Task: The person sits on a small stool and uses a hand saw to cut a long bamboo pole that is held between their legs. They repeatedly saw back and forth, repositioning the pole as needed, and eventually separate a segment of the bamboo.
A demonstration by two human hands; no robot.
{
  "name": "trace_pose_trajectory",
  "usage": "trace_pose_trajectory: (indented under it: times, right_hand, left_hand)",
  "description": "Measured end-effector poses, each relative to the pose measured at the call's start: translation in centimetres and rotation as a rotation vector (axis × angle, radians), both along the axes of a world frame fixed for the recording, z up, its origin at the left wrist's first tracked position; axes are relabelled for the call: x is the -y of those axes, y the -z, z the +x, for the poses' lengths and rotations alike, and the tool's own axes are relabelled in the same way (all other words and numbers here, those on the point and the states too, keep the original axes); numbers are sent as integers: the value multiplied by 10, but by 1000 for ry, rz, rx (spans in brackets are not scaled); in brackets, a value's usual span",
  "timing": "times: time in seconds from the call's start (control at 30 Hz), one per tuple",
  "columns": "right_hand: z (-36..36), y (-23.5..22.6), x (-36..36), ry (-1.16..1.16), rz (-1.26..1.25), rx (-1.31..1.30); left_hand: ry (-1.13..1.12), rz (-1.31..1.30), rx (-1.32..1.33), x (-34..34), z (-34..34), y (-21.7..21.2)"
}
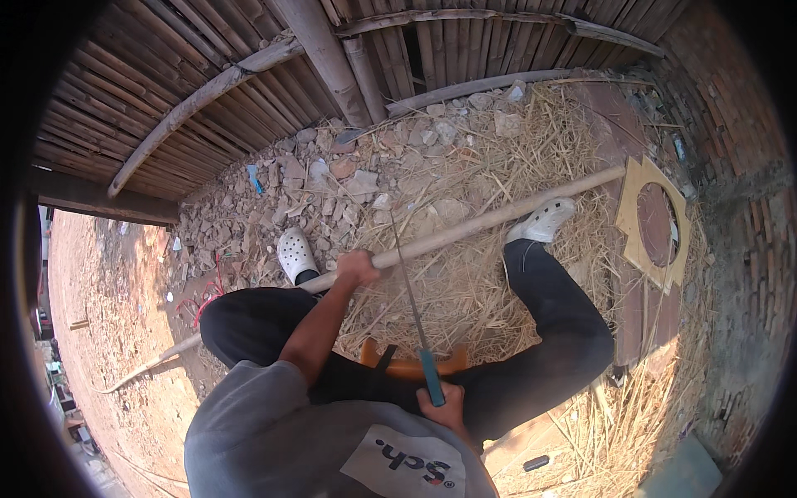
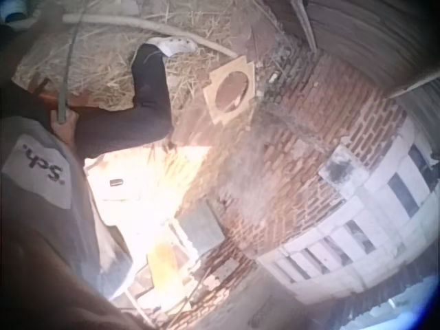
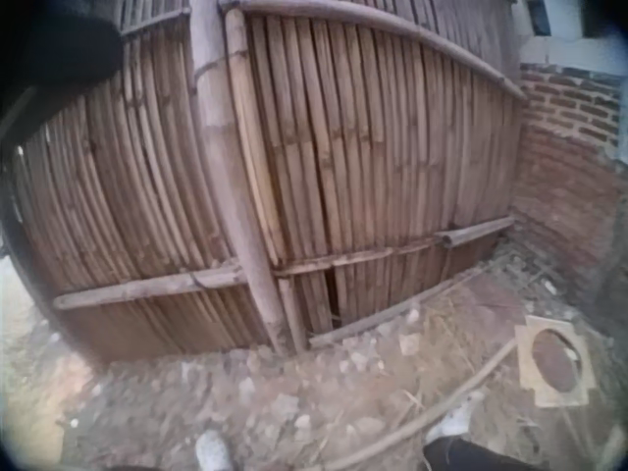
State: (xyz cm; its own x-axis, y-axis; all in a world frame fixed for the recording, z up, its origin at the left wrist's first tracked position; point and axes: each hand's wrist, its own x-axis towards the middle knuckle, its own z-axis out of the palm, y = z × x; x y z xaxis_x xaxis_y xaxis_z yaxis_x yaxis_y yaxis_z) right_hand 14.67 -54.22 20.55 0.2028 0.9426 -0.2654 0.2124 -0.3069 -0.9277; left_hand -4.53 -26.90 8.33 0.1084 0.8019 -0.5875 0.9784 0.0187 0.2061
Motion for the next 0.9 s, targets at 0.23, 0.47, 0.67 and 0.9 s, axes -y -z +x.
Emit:
trace_pose_trajectory:
  times: [0.23, 0.47, 0.67, 0.9]
  right_hand:
    - [0, 55, -130, -25, -122, 175]
    - [-22, 59, -179, 5, -77, 33]
    - [-23, 24, -149, -42, -155, 171]
    - [-7, 107, -254, 43, -67, 32]
  left_hand:
    - [44, -57, 13, -52, 25, -8]
    - [101, 63, 27, -66, 6, 1]
    - [31, -86, 47, -96, -10, 3]
    - [71, -59, 34, -118, 32, 12]
